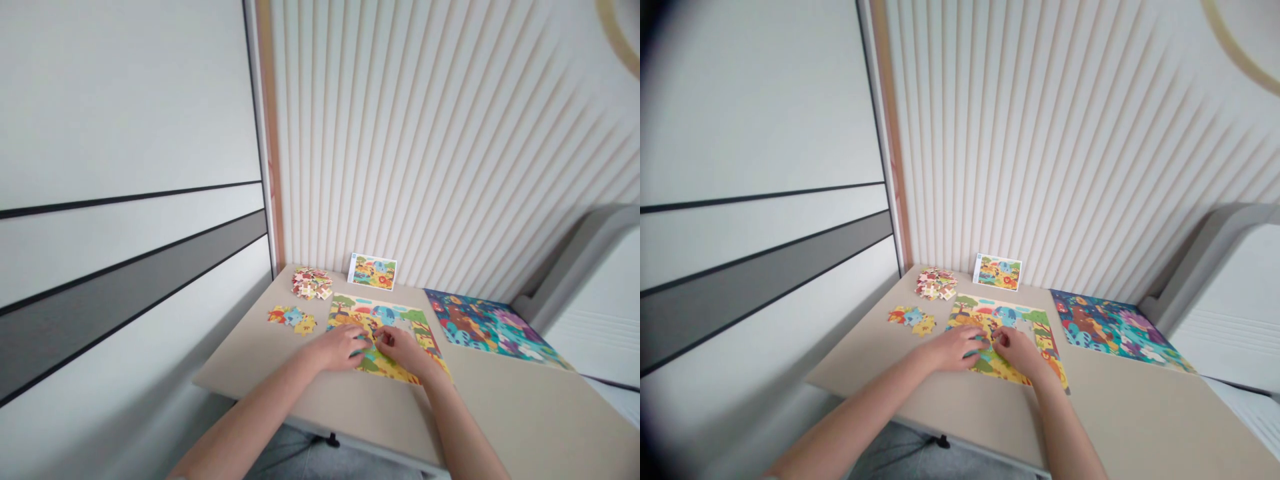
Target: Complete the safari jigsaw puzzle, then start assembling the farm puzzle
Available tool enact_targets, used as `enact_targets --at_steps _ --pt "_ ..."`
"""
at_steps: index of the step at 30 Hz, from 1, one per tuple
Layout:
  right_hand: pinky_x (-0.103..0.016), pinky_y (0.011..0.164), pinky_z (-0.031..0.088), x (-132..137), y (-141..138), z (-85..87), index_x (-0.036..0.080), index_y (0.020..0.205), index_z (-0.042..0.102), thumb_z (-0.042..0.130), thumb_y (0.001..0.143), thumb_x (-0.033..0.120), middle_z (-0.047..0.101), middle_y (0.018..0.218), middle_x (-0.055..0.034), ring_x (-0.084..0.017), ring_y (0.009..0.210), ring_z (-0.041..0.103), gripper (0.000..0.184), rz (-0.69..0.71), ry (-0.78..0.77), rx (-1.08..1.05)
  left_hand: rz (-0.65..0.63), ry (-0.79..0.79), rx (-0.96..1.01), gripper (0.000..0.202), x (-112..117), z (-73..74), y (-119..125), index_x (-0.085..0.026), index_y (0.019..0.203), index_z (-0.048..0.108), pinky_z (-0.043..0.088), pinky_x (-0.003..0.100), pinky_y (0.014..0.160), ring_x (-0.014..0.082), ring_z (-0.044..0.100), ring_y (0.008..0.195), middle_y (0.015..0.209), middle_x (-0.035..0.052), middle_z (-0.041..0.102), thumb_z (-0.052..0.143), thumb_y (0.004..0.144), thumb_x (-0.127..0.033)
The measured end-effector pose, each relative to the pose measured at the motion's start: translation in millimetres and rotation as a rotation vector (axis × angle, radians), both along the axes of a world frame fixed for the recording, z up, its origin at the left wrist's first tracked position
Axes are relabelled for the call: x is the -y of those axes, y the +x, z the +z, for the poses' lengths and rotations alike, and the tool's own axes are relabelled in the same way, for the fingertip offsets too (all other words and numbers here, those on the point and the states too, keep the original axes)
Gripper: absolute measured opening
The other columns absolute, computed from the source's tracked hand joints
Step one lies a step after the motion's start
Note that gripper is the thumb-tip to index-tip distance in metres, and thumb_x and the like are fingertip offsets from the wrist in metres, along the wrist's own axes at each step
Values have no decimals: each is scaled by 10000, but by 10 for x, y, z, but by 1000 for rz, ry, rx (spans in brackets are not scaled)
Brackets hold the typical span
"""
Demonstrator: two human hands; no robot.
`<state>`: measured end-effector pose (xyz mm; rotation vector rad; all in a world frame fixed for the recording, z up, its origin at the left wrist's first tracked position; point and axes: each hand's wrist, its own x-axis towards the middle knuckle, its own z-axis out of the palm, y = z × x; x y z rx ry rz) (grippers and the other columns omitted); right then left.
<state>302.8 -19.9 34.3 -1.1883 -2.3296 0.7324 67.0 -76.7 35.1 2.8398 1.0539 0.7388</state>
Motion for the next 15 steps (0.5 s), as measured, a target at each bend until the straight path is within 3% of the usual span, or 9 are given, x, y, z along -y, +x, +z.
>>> enact_targets --at_steps 2,4,6,8,9,12,15 --pt "-263 608 399 9 -2 3 198 965 722 561 832 315 671 693 -8 -173 639 597 239 -22 45 5 23 10 10 331 -13 69 -86 -250 1239 655 481 374 1003 240 626 1116 1189 87 674 582 916 -251" --pt "-266 619 398 -5 6 13 206 935 727 523 851 305 696 724 -19 -180 660 616 242 -80 93 5 154 30 43 321 -25 152 -267 -258 1242 646 473 371 991 229 630 1085 1150 74 689 536 942 -237" --pt "-270 622 397 -38 30 35 208 927 732 500 856 295 713 752 -33 -189 673 628 258 -180 129 3 422 44 69 303 -25 214 -528 -258 1221 647 448 379 1007 228 615 1096 1160 73 683 487 965 -238" --pt "-276 637 400 -74 70 63 207 951 734 496 858 292 726 786 -48 -197 691 639 270 -289 162 -4 777 7 39 265 -5 230 -816 -251 1164 663 440 364 993 231 610 1096 1134 78 685 506 952 -261" --pt "-279 650 403 -88 93 77 206 964 734 497 859 291 731 802 -56 -201 703 645 273 -338 178 -10 858 -7 28 264 13 220 -949 -229 1157 664 441 388 976 256 606 1097 1130 100 683 524 938 -276" --pt "-284 679 407 -101 152 108 206 965 732 504 866 289 740 838 -69 -206 734 655 262 -438 210 -35 962 -59 -9 280 77 153 -1229 -181 1050 697 444 454 921 320 612 1038 1043 146 690 603 883 -385" --pt "-281 678 402 -90 176 124 209 951 729 512 864 286 739 832 -62 -201 727 650 247 -476 215 -55 1012 -159 -67 357 103 91 -1302 -189 953 712 429 449 927 331 594 1071 1047 142 683 619 850 -517"
